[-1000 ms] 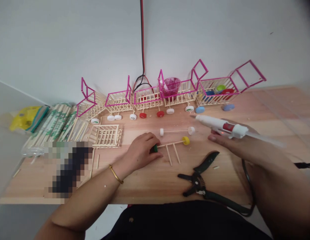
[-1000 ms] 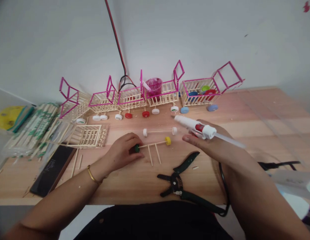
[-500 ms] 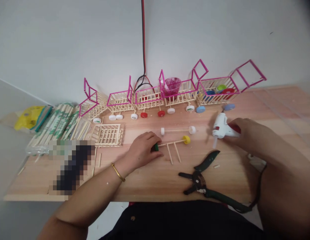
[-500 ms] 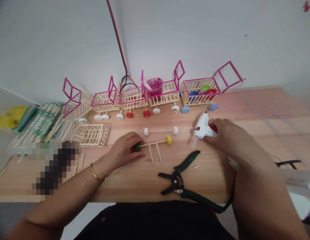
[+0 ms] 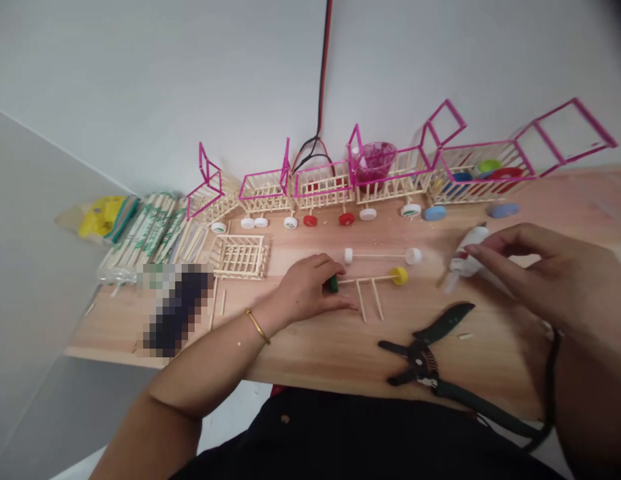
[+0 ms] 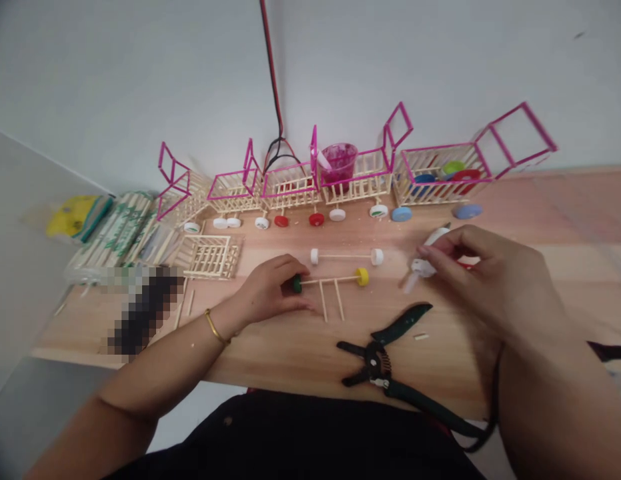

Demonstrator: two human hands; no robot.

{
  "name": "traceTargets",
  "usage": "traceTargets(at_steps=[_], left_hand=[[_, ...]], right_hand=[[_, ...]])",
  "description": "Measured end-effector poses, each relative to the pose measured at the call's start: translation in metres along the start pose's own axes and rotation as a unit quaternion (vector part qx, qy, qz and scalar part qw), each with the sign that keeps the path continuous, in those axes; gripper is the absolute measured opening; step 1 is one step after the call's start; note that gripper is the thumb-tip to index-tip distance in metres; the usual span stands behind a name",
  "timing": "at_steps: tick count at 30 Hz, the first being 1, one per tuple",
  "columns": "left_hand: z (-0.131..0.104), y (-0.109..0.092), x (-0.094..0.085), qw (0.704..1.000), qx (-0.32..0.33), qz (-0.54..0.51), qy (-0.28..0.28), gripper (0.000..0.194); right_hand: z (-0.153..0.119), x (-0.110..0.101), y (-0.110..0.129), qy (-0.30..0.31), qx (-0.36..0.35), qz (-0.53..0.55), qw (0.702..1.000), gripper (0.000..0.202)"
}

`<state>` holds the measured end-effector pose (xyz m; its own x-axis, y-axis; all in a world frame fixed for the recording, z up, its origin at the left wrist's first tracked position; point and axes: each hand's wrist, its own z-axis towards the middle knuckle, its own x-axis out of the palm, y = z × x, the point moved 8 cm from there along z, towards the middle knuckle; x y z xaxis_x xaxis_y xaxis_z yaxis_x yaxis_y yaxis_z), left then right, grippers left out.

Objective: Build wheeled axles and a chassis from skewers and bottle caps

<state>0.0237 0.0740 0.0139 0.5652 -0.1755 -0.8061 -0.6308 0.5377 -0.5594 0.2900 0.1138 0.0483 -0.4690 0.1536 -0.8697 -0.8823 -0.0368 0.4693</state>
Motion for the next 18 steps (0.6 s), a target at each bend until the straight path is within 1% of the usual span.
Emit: traceTargets(at_steps=[2, 4, 7, 10, 13, 18], left_hand=[[-0.001, 0.001, -0.001, 1.000, -0.002, -0.014, -0.007, 0.051], [-0.002, 0.002, -0.002, 1.000, -0.009, -0.022, -0.018, 0.045], [-0.002, 0.002, -0.006, 0.999, -0.017, -0.031, -0.035, 0.033], [-0.002, 0.000, -0.010, 0.997, -0.017, -0.038, -0.057, 0.027], [-0.003, 0.000, -0.014, 0.996, -0.019, -0.041, -0.080, 0.028], [-0.004, 0.003, -0.016, 0.994, -0.025, -0.044, -0.099, 0.030]], right_hand=[[-0.005, 0.008, 0.017, 0.007, -0.046, 0.040, 0.998, 0.040], [-0.010, 0.018, 0.026, 0.014, -0.089, 0.053, 0.995, 0.040], [-0.014, 0.029, 0.033, 0.012, -0.152, 0.049, 0.987, 0.038], [-0.015, 0.030, 0.039, -0.009, -0.197, 0.048, 0.979, 0.032], [-0.016, 0.029, 0.044, -0.025, -0.213, 0.045, 0.976, 0.027], [-0.017, 0.027, 0.043, -0.041, -0.200, 0.041, 0.978, 0.026]])
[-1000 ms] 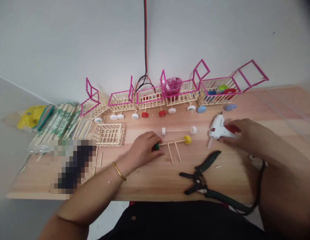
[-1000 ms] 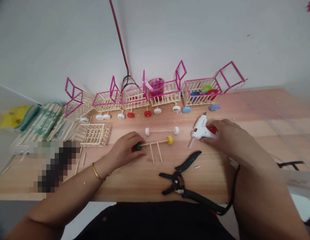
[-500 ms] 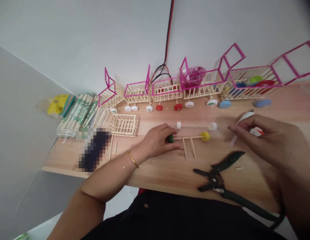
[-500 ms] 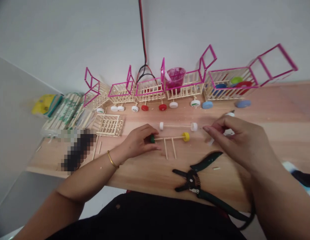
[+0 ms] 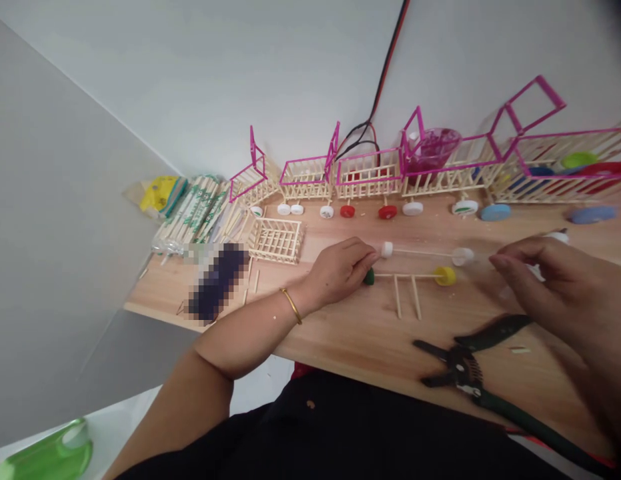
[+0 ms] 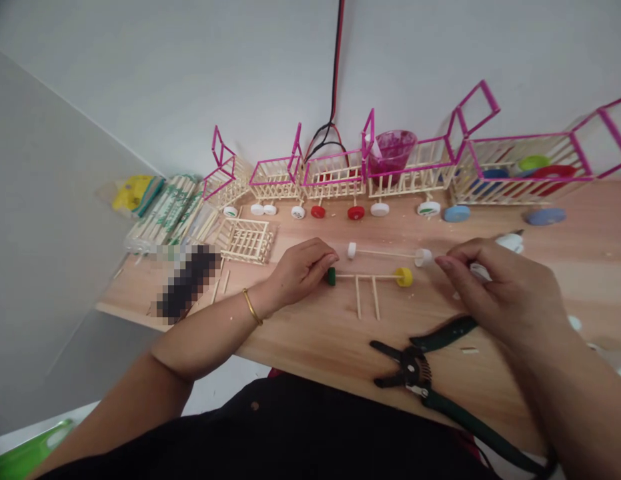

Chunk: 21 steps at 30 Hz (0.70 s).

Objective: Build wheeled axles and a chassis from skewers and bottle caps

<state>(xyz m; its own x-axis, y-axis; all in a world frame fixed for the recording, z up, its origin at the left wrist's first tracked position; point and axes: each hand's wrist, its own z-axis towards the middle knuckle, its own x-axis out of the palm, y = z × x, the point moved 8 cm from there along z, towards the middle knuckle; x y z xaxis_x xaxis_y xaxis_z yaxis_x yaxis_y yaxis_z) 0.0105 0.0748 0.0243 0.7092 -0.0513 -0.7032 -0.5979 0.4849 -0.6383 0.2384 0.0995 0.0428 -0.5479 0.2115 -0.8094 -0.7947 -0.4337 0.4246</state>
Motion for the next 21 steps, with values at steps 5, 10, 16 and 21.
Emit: traceTargets(at_steps=[5, 10, 16, 21], left_hand=[[-0.002, 0.002, -0.011, 0.998, -0.025, -0.016, -0.051, 0.035], [-0.003, 0.005, -0.021, 0.994, -0.058, -0.026, -0.093, 0.040], [-0.002, 0.005, -0.020, 0.993, -0.055, -0.040, -0.100, 0.045], [-0.002, 0.017, -0.012, 0.991, -0.096, -0.051, -0.083, 0.042]], right_hand=[[0.000, -0.002, -0.002, -0.024, -0.015, 0.017, 0.999, 0.022], [0.002, -0.004, 0.003, -0.035, -0.036, 0.025, 0.998, 0.020], [0.002, 0.002, 0.009, 0.008, -0.035, 0.033, 0.999, 0.015], [-0.001, 0.004, 0.003, -0.011, -0.033, 0.034, 0.999, 0.016]])
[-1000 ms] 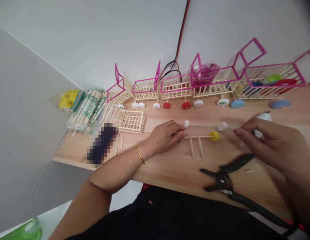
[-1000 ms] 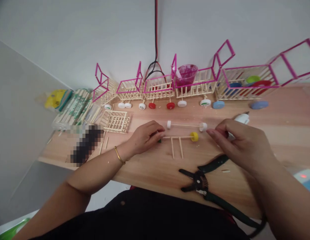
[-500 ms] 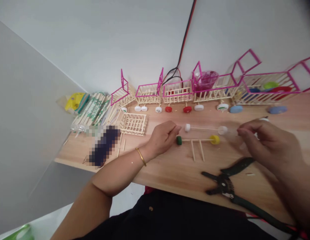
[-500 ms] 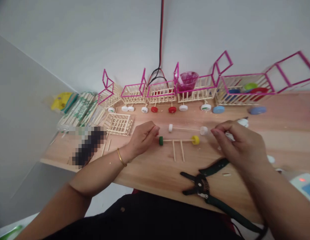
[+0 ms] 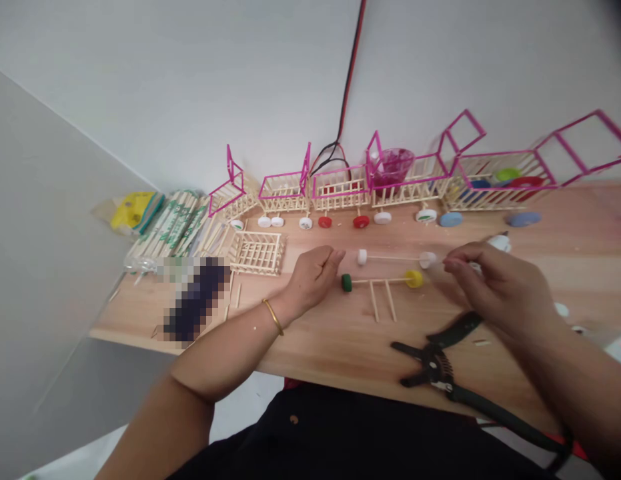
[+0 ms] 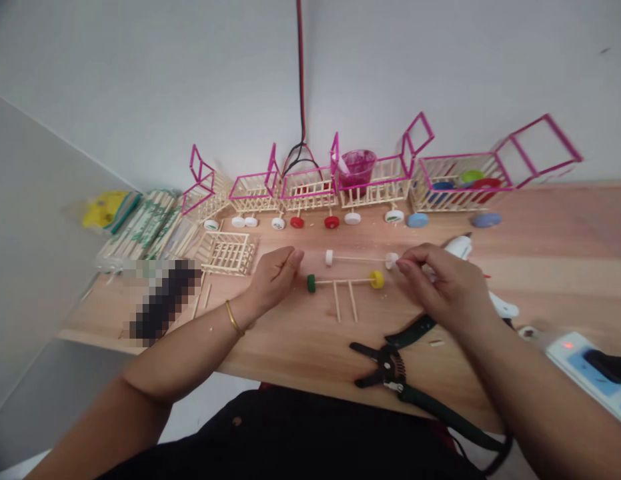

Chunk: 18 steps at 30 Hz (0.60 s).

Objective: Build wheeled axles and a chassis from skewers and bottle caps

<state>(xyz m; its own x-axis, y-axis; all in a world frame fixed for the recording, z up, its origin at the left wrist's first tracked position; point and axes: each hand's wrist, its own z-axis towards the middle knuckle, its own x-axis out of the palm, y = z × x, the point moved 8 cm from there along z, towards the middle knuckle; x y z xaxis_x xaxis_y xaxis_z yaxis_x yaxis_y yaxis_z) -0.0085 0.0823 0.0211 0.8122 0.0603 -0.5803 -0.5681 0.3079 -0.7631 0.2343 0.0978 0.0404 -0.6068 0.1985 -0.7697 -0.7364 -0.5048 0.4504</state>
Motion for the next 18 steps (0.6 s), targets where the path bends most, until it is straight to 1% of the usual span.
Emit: traceTargets(at_steps=[2, 4, 7, 11, 14, 18], left_hand=[[0.001, 0.003, 0.002, 1.000, -0.005, -0.003, 0.005, 0.041], [0.001, 0.004, 0.002, 1.000, 0.003, -0.007, 0.003, 0.039], [0.002, 0.001, 0.003, 0.999, 0.037, -0.019, 0.001, 0.030], [0.001, -0.002, 0.004, 0.997, 0.074, -0.029, -0.006, 0.017], [0.001, 0.000, 0.003, 0.998, 0.061, -0.031, -0.012, 0.013], [0.000, 0.003, 0.003, 0.999, 0.021, -0.034, -0.014, 0.024]], right_hand=[[-0.002, 0.000, -0.002, -0.005, 0.003, -0.016, 1.000, 0.019], [-0.003, 0.000, -0.001, -0.004, 0.003, -0.027, 1.000, 0.019], [-0.004, -0.001, 0.005, -0.001, 0.003, -0.021, 1.000, 0.017], [-0.003, -0.003, 0.010, 0.007, 0.030, -0.019, 0.999, 0.018], [-0.003, -0.005, 0.011, 0.000, 0.036, -0.019, 0.999, 0.018], [-0.005, -0.002, 0.010, 0.013, 0.050, -0.024, 0.998, 0.020]])
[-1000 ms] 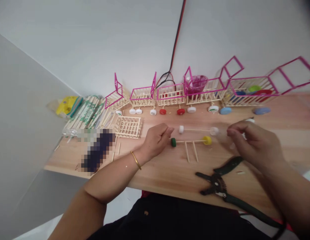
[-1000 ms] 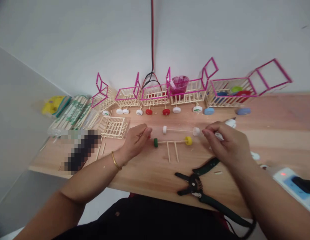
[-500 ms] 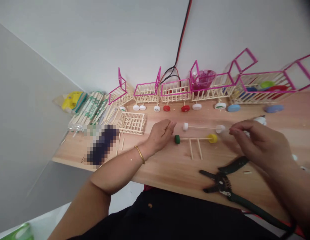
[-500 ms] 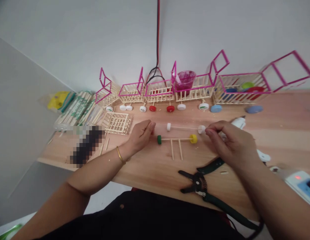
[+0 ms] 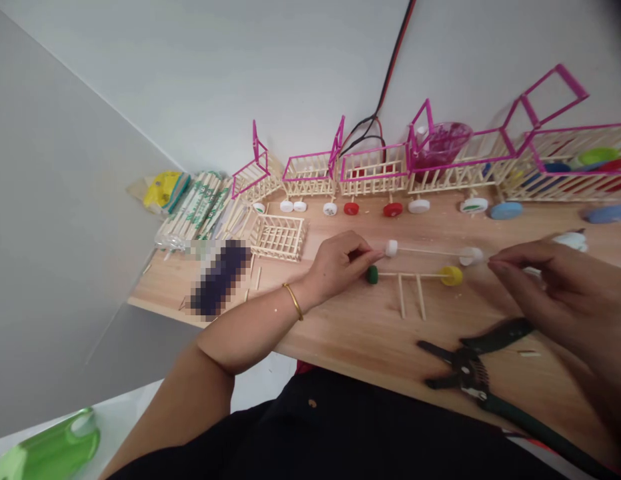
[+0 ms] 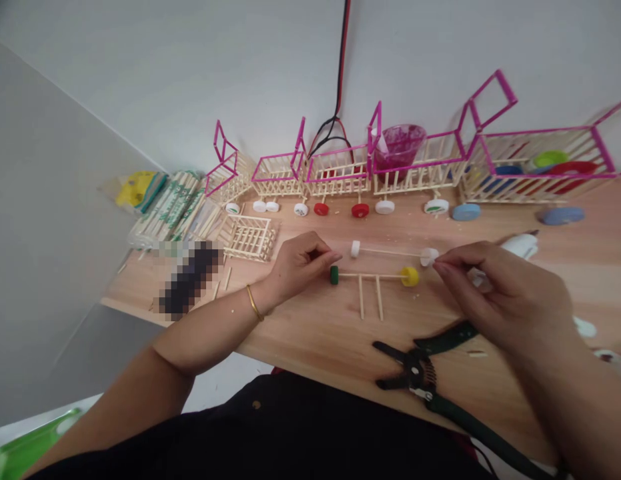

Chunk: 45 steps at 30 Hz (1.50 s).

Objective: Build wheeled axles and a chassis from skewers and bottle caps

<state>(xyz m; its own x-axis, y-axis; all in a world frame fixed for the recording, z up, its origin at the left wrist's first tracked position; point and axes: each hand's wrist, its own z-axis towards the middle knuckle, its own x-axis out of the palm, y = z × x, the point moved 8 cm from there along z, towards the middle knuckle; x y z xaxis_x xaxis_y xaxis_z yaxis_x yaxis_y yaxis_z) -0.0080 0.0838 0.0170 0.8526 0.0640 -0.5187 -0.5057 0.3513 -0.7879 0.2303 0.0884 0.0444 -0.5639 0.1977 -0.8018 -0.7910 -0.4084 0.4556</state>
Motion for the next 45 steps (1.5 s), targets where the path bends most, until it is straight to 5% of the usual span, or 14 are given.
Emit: traceTargets(at_steps=[22, 30, 45], left_hand=[[0.003, -0.001, -0.005, 0.999, -0.015, 0.023, -0.021, 0.030], [0.003, 0.002, 0.001, 0.999, -0.025, 0.001, 0.020, 0.024], [0.003, 0.000, 0.004, 0.999, -0.006, 0.008, 0.040, 0.022]], right_hand=[[0.003, -0.005, 0.014, 0.000, -0.129, 0.039, 0.991, 0.013], [0.002, -0.009, 0.020, -0.004, -0.170, 0.053, 0.984, 0.006], [0.003, 0.002, 0.012, 0.036, -0.150, 0.067, 0.986, 0.004]])
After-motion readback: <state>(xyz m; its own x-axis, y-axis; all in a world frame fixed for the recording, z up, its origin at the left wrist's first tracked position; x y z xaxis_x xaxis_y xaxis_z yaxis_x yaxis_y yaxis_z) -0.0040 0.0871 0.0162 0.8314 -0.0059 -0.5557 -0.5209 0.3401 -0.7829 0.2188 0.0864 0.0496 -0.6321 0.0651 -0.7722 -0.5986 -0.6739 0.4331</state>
